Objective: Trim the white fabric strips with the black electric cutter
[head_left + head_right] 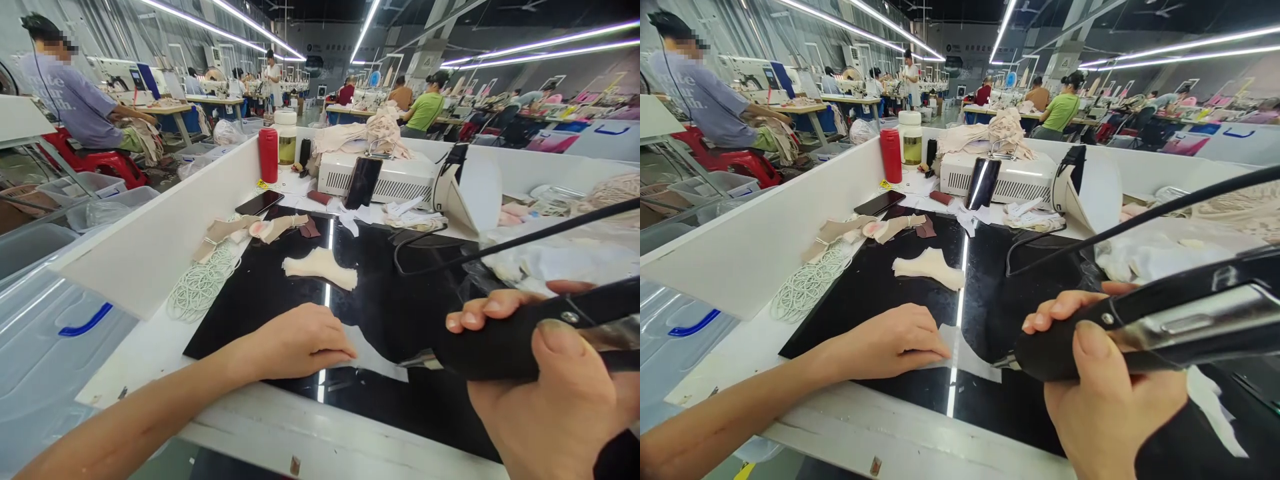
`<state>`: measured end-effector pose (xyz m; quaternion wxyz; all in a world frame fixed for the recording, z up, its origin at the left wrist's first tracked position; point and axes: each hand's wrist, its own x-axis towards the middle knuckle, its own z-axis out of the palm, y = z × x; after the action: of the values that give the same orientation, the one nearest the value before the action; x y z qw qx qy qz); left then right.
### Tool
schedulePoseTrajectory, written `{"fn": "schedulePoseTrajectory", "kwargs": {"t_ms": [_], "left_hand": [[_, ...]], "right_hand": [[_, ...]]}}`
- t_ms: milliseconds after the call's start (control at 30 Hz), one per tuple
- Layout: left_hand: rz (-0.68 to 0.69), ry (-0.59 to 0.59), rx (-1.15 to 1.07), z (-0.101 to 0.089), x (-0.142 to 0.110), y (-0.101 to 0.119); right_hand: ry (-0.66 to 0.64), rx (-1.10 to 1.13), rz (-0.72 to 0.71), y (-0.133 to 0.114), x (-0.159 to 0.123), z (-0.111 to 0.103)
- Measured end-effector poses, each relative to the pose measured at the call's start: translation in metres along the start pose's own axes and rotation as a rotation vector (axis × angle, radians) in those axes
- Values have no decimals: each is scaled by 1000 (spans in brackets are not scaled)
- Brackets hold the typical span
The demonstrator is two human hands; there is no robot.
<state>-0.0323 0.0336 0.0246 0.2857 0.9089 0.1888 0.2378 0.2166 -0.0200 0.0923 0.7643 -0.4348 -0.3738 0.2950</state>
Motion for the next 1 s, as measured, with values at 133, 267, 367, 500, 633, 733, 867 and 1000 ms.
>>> {"fn": "schedulePoseTrajectory", "kwargs": {"t_ms": [133, 267, 367, 500, 633, 733, 867, 1000], "left_hand": [[-52, 34, 4, 0, -3, -2], [-65, -42, -8, -3, -5, -6], [-77, -77, -12, -5, -5, -6], [-60, -76, -17, -4, -2, -3], [-76, -65, -23, -2, 0, -3], [-78, -57, -21, -2, 0, -4], [-79, -59, -19, -2, 0, -4], [-99, -63, -16, -2, 0, -1]], "right_hand": [[12, 72, -43, 2, -6, 13], [-48, 168, -51, 9, -20, 36], [-112, 191, -77, 14, -27, 45], [-159, 195, -79, 17, -30, 44], [-174, 185, -72, 15, -30, 40], [-171, 181, -78, 14, -30, 40], [-172, 179, -84, 14, -31, 41], [-172, 139, -66, 15, -26, 36]]}}
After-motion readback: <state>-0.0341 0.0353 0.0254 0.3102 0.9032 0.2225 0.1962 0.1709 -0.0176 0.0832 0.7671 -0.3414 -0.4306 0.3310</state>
